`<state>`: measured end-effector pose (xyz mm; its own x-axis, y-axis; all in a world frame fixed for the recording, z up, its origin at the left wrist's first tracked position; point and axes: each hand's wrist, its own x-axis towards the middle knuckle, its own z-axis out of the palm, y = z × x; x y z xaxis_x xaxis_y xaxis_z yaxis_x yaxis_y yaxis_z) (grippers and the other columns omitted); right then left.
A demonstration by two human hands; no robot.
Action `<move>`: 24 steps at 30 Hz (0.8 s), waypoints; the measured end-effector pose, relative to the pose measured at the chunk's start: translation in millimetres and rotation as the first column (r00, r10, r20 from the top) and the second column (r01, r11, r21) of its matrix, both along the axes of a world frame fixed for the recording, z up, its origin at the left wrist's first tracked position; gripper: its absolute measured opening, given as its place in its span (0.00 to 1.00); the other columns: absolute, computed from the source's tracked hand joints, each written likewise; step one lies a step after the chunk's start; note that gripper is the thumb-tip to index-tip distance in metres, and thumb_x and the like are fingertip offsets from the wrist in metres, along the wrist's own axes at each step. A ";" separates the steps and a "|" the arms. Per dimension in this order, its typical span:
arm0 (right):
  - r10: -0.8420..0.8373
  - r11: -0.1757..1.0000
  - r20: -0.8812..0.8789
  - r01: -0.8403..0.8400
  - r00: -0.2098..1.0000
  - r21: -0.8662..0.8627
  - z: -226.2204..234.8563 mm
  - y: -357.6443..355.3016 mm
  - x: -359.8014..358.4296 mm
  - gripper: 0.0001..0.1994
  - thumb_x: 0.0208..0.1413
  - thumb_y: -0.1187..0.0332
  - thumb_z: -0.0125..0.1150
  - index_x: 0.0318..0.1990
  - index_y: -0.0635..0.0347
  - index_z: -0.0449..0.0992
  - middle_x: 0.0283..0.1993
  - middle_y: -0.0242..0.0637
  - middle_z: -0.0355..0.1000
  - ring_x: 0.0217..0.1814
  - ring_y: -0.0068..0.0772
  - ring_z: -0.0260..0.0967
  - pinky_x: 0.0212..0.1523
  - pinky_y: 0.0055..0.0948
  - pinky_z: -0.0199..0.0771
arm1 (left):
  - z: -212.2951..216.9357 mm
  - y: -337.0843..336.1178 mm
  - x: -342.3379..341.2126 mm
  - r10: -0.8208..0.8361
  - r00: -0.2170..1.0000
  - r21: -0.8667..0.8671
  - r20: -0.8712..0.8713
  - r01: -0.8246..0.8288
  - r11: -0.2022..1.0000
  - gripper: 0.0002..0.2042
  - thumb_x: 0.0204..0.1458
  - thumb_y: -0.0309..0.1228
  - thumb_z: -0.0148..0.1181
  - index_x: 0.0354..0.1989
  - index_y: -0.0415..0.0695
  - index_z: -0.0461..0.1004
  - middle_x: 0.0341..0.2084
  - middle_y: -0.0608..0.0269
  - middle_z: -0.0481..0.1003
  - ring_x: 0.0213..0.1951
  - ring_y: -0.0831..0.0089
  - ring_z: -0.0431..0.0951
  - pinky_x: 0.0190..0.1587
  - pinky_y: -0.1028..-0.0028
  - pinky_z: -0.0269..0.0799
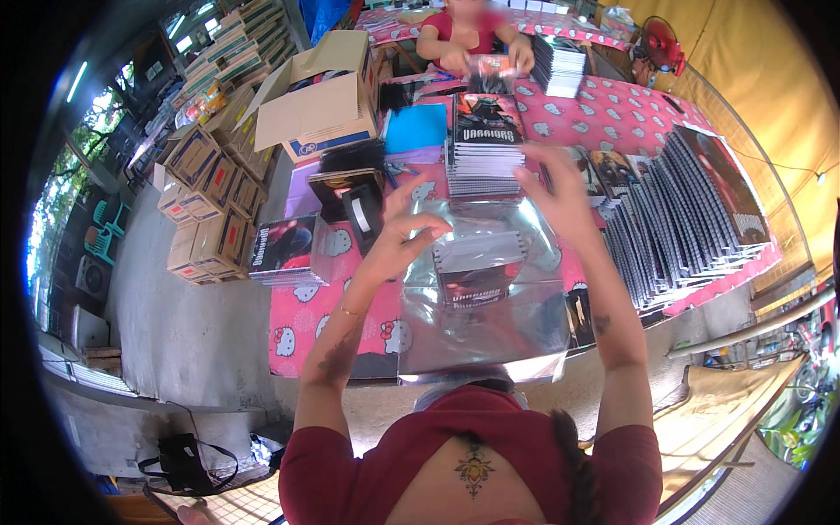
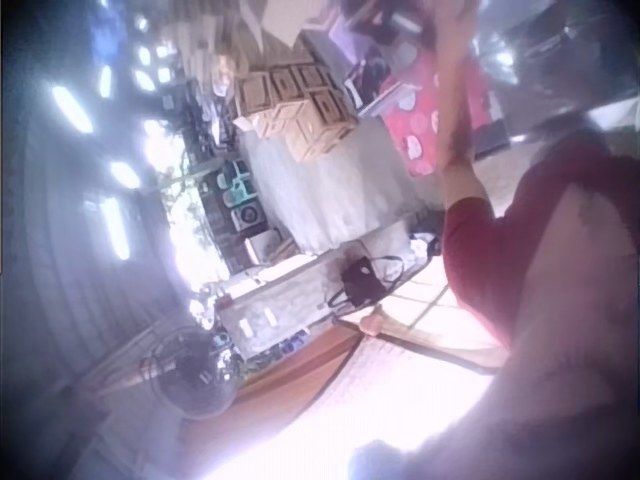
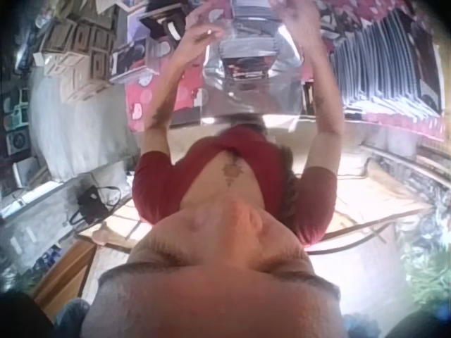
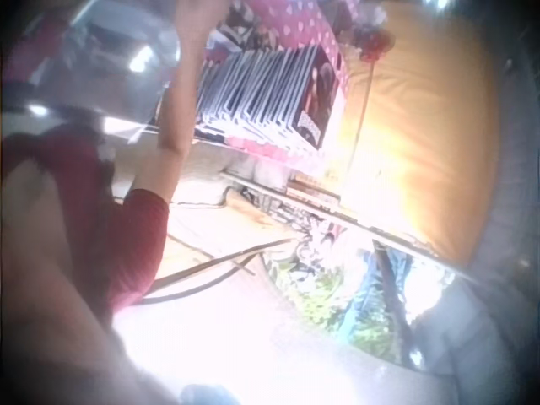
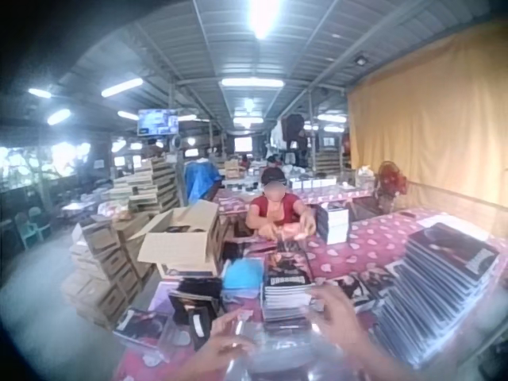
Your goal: The person takes books from a stack and places them into clear plastic bags by hand, سپس using a tape dispenser to seal the bags.
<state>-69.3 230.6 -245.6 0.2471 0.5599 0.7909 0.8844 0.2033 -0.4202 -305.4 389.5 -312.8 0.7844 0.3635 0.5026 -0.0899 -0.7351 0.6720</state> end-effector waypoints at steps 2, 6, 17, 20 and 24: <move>0.090 0.974 -0.359 -0.157 0.929 -0.163 -48.3 -38.8 30.5 0.23 0.52 0.59 0.69 0.49 0.59 0.67 0.49 0.41 0.69 0.56 0.39 0.67 0.54 0.34 0.65 | -1.9 -2.2 4.1 0.004 1.000 0.006 -0.002 -0.004 1.000 0.07 0.51 0.26 0.66 0.37 0.53 0.84 0.70 0.55 0.52 0.71 0.59 0.47 0.70 0.59 0.43; 0.329 0.859 -0.333 -0.426 0.884 -0.283 -119.2 -51.1 9.1 0.33 0.42 0.55 0.76 0.53 0.54 0.66 0.53 0.40 0.67 0.60 0.38 0.63 0.62 0.40 0.60 | -3.2 -12.2 29.8 -0.012 1.000 0.033 -0.017 0.012 0.999 0.07 0.49 0.27 0.68 0.36 0.55 0.84 0.69 0.54 0.52 0.71 0.58 0.47 0.70 0.57 0.41; 0.447 0.752 0.047 -0.347 0.893 -0.561 -114.7 -43.7 -7.4 0.29 0.43 0.55 0.73 0.57 0.39 0.77 0.77 0.48 0.44 0.76 0.45 0.50 0.71 0.60 0.41 | -46.0 -28.0 77.6 0.120 0.991 0.348 -0.066 -0.090 0.933 0.29 0.39 0.40 0.75 0.54 0.60 0.73 0.70 0.46 0.48 0.70 0.42 0.44 0.67 0.45 0.41; 0.506 0.724 0.015 -0.416 0.862 -0.550 -108.6 -43.0 -5.0 0.26 0.46 0.57 0.72 0.56 0.41 0.77 0.76 0.48 0.45 0.74 0.48 0.52 0.70 0.58 0.46 | -37.6 -41.6 76.9 0.328 0.944 0.294 -0.019 -0.308 0.905 0.45 0.34 0.44 0.77 0.65 0.59 0.60 0.69 0.41 0.49 0.70 0.42 0.45 0.67 0.44 0.41; 0.427 0.782 -0.310 -0.519 0.850 -0.346 -99.1 -5.3 38.6 0.23 0.47 0.63 0.69 0.54 0.44 0.78 0.72 0.50 0.53 0.69 0.55 0.58 0.66 0.49 0.58 | 19.5 -62.0 27.6 0.029 0.996 0.032 0.085 -0.032 0.999 0.37 0.36 0.43 0.76 0.59 0.55 0.67 0.68 0.43 0.51 0.68 0.43 0.51 0.66 0.45 0.44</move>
<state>-30.7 225.3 -344.7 -0.0059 0.9029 0.4298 0.6063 0.3451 -0.7164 -277.9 327.6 -293.2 0.7272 0.3683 0.5792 -0.1229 -0.7604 0.6377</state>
